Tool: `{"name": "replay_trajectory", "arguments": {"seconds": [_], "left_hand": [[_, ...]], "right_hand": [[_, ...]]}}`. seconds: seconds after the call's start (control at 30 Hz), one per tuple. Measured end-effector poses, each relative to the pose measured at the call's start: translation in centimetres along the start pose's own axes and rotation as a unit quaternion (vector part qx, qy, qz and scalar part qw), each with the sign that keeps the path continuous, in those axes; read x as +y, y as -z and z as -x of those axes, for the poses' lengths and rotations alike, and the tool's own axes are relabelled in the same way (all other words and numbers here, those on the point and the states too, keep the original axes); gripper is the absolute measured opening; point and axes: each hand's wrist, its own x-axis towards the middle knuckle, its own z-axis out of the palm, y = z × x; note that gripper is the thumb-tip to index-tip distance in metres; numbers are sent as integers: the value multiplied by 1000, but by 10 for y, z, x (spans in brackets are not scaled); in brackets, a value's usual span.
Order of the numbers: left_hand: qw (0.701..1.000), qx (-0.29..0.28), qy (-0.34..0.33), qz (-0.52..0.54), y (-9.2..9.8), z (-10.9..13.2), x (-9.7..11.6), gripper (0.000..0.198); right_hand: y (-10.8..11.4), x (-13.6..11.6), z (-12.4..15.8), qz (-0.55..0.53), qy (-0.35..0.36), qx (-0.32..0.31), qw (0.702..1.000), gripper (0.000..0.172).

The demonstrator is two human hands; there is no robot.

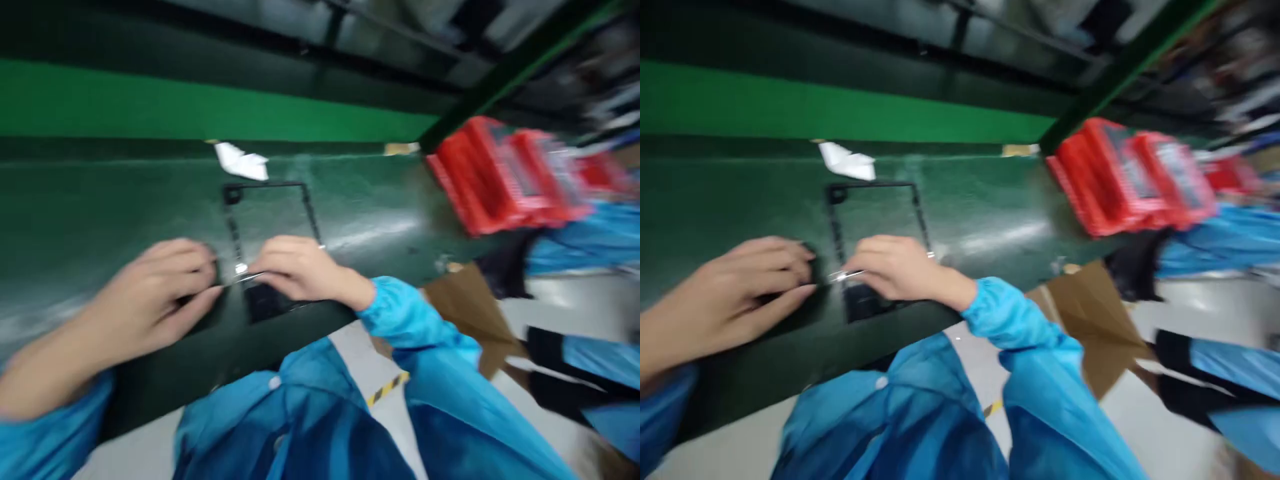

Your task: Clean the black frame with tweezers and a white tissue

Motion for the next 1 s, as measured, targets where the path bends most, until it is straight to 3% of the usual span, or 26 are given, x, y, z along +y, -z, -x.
{"name": "replay_trajectory", "arguments": {"seconds": [0.03, 0.13, 0.2, 0.37, 0.6, 0.83, 1.0], "left_hand": [[997, -62, 43, -23, 5, 1, 6, 19], [990, -97, 92, -53, 6, -5, 8, 17], [988, -97, 103, -63, 4, -7, 5, 7], [990, -34, 85, -104, 2, 1, -2, 23], [987, -65, 82, -124, -4, -4, 7, 21], [985, -61, 79, -138, -26, -5, 11, 91], [981, -63, 96, -156, -30, -5, 9, 101]], "right_hand": [[-1, 3, -1, -19, -9, 16, 1000, 21], [0, 12, -3, -64, -10, 27, 998, 17], [3, 14, -4, -77, -6, 2, 997, 16], [8, 7, -6, -66, 2, -50, 997, 17], [11, 7, -6, -77, 3, -105, 991, 18], [11, 2, -5, -92, 37, -144, 985, 19], [6, -2, -5, -54, 63, -148, 985, 22]]}}
